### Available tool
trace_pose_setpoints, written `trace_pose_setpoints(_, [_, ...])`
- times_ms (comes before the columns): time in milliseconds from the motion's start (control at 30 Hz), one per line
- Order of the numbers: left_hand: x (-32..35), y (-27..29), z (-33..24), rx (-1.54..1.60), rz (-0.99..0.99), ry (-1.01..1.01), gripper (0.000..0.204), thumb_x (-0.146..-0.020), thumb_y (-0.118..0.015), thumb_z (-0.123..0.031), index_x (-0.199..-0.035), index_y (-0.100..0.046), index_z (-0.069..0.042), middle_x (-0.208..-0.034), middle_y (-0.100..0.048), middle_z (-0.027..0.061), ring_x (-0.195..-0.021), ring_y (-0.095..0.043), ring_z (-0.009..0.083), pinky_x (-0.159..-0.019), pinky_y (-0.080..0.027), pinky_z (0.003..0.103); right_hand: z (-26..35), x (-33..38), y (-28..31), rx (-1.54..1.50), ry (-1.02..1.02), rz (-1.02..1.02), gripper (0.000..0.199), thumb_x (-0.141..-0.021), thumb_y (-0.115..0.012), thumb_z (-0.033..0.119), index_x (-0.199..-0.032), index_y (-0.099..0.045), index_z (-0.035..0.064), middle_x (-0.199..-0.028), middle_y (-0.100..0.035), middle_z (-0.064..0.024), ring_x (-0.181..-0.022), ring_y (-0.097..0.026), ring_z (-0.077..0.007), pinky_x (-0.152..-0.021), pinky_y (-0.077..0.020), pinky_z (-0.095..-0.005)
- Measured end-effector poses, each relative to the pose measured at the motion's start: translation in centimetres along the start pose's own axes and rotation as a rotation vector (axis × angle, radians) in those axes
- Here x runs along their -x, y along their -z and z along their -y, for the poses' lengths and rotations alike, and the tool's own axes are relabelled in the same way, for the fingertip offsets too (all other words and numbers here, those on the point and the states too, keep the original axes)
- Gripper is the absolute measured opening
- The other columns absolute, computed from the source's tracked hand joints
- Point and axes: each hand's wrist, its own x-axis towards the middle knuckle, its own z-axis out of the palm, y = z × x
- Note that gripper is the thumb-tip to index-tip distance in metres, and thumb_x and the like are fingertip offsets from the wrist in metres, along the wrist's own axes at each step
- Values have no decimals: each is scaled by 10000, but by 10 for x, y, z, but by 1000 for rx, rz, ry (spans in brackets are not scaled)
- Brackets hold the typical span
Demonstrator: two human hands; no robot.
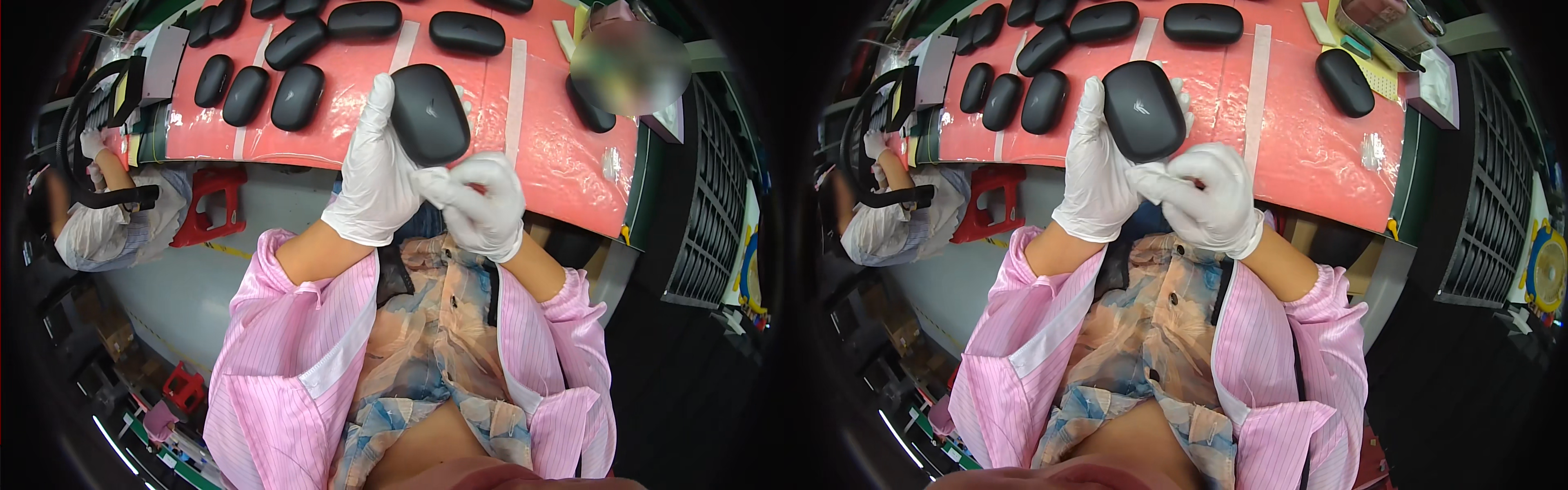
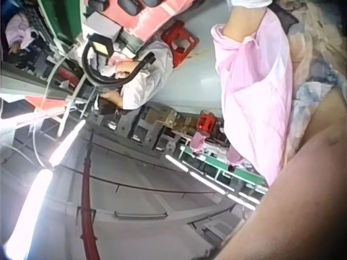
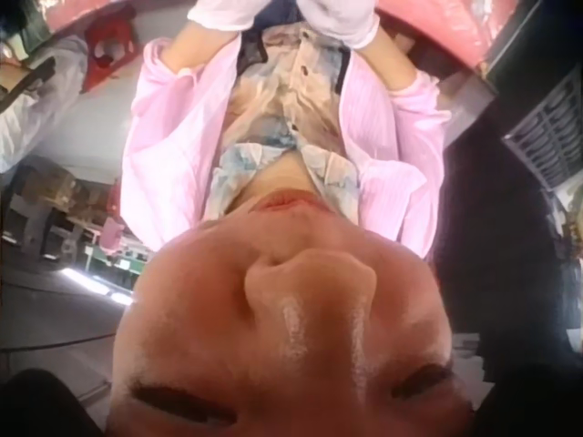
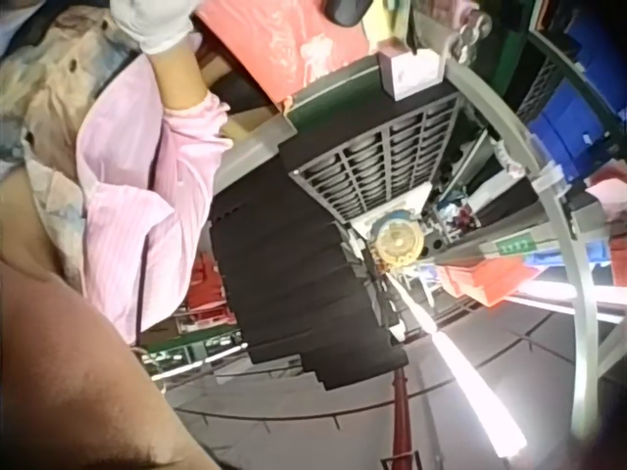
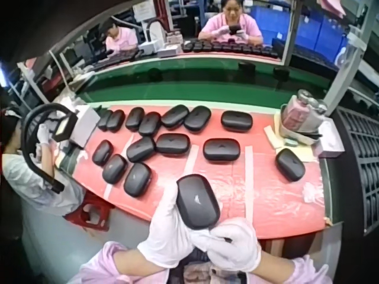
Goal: Inspecting and cleaning earbud charging cases with a cloth on a production line.
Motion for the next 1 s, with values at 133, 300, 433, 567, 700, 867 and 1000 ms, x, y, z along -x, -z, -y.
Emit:
trace_pose_setpoints(133, [-4, 11, 4, 49, 62, -47, 463, -1006, -456, -462, -1172, -534, -37, -1084, -608, 122, -1001, -613, 238, -896, -517, 390, 4, -14, -3, -106, -331, -362, 306, -708, -679, -52, -958, -738, 115, -825, -577, -25, -743, -559, -212, -648, -442, -315])
trace_pose_setpoints(300, [-2, 12, 5, -105, 30, -97, 538, -1003, -435, -490, -1243, -526, -17, -1163, -611, 168, -1088, -616, 283, -988, -506, 442, 5, -2, -8, 189, 37, 28, 283, -684, -714, -18, -934, -746, 112, -807, -558, -24, -711, -553, -225, -650, -441, -324])
trace_pose_setpoints(433, [6, -4, 1, -50, 21, -28, 420, -1005, -470, -464, -1122, -574, -74, -991, -623, 35, -910, -616, 148, -797, -522, 299, 4, -6, 5, -19, 3, -29, 287, -705, -674, -47, -943, -747, 96, -851, -586, -41, -759, -557, -210, -675, -451, -319])
trace_pose_setpoints(567, [7, -7, 2, -103, 29, -41, 404, -1011, -471, -444, -1150, -572, -79, -1036, -621, 22, -984, -602, 131, -856, -503, 293, -4, -51, 19, -12, -166, -176, 327, -720, -610, -82, -991, -735, 52, -875, -592, -85, -761, -572, -198, -691, -469, -317])
trace_pose_setpoints(700, [1, 14, -3, -75, 102, 43, 468, -1023, -415, -461, -1197, -531, -41, -1096, -620, 84, -1012, -619, 201, -902, -520, 362, 2, -55, 28, 185, 131, 268, 370, -599, -717, 34, -945, -756, 160, -733, -504, -14, -672, -535, -222, -592, -413, -343])
trace_pose_setpoints(867, [-3, 13, -4, -144, 127, 2, 517, -1008, -434, -486, -1260, -511, -42, -1097, -621, 83, -991, -622, 187, -861, -525, 352, -5, -25, 25, 139, 91, 205, 364, -596, -698, 17, -929, -760, 149, -734, -504, -5, -669, -510, -207, -598, -406, -337])
trace_pose_setpoints(1000, [4, 0, -2, -114, 98, 5, 418, -1016, -453, -433, -1180, -536, -57, -1039, -609, 49, -951, -605, 153, -837, -505, 314, -2, -51, 20, 152, 13, -33, 412, -611, -657, -42, -971, -753, 132, -750, -520, -20, -682, -513, -208, -608, -418, -332])
